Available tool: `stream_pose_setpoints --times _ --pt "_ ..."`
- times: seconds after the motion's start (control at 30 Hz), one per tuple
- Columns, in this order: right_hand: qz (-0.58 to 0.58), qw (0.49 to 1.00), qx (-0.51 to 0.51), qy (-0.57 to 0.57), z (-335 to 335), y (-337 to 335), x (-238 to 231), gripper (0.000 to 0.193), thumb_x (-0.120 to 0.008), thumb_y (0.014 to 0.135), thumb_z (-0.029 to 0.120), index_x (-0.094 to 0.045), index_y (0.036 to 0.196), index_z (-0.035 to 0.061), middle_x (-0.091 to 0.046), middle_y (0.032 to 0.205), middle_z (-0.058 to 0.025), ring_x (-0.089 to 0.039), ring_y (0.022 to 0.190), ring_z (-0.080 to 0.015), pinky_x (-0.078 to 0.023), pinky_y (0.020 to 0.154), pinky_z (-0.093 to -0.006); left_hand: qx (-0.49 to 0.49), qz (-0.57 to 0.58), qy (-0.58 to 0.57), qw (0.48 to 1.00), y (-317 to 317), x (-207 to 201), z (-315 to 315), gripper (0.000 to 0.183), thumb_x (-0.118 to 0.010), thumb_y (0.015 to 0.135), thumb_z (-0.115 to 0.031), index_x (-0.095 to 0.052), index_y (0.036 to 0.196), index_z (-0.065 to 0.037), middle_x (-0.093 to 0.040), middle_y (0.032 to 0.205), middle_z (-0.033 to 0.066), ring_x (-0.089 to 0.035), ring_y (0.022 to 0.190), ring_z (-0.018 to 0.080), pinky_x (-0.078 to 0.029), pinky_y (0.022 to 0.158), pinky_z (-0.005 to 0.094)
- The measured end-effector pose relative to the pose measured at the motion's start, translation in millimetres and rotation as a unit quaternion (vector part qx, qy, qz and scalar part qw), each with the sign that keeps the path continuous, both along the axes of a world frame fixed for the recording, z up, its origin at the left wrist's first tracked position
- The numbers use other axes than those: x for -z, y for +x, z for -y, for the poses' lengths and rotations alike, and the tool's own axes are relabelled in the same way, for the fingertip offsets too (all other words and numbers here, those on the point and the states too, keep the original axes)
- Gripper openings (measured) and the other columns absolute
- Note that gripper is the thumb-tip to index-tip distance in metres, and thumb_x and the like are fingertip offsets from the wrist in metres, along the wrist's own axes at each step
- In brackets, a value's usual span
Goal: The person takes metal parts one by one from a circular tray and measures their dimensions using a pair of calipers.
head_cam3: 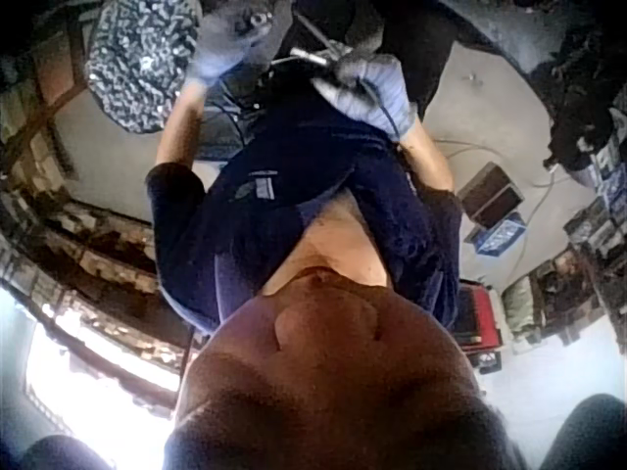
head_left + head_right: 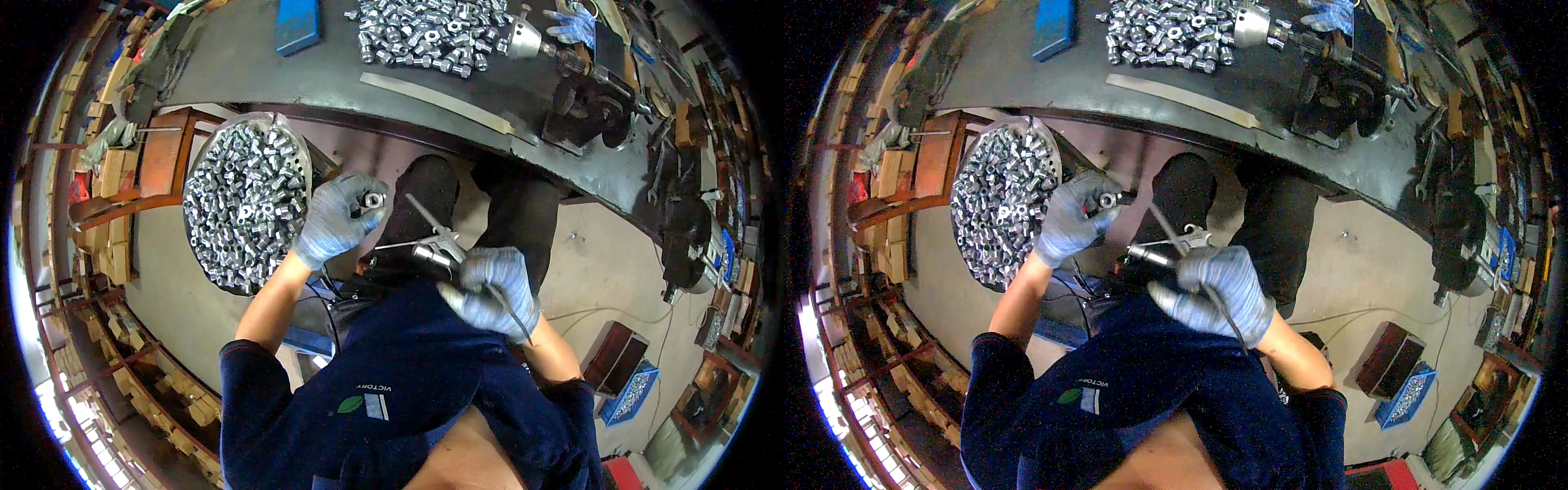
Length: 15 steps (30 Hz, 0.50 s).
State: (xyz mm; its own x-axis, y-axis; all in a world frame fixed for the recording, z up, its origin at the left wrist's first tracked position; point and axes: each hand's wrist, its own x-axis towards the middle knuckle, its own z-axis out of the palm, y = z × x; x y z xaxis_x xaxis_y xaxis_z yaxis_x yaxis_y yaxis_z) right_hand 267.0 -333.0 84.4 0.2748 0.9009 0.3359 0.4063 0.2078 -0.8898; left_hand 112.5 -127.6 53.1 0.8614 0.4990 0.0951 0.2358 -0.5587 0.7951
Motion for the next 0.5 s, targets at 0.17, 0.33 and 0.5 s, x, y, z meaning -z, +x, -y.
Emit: stream_pose_setpoints --times 0.17,0.33,0.5 --pt "0.015 0.997 -0.08 -0.001 -1 -6 -21 0.041 -0.079 0.065 0.023 -0.042 0.05 0.0125 -0.04 0.049 -0.0061 -0.045 0.043 -0.0259 -0.034 0.041 -0.0342 -0.045 -0.01 0.055 0.997 3 7 6 0.022 -0.066 0.069 -0.005 -0.066 0.09 -0.005 -0.061 0.078 0.0111 -0.058 0.06 0.0229 -0.047 0.058 0.0311" --pt "0.019 0.997 -0.07 -0.002 -9 -11 -15 0.038 -0.078 0.066 0.022 -0.044 0.051 0.0122 -0.042 0.05 -0.0066 -0.046 0.043 -0.026 -0.035 0.042 -0.0339 -0.031 -0.028 0.078 0.996 2 7 5 0.022 -0.066 0.068 -0.004 -0.067 0.089 -0.007 -0.06 0.072 0.0102 -0.054 0.055 0.0219 -0.046 0.055 0.0304" --pt "-0.007 0.999 -0.032 -0.016 -22 -18 -4 0.03 -0.075 0.07 0.019 -0.052 0.052 0.01 -0.051 0.053 -0.0102 -0.052 0.046 -0.0283 -0.042 0.045 -0.0333 -0.016 -0.021 0.024 0.999 6 3 13 0.024 -0.067 0.066 -0.005 -0.067 0.09 -0.008 -0.061 0.072 0.0094 -0.053 0.055 0.0181 -0.045 0.055 0.03"
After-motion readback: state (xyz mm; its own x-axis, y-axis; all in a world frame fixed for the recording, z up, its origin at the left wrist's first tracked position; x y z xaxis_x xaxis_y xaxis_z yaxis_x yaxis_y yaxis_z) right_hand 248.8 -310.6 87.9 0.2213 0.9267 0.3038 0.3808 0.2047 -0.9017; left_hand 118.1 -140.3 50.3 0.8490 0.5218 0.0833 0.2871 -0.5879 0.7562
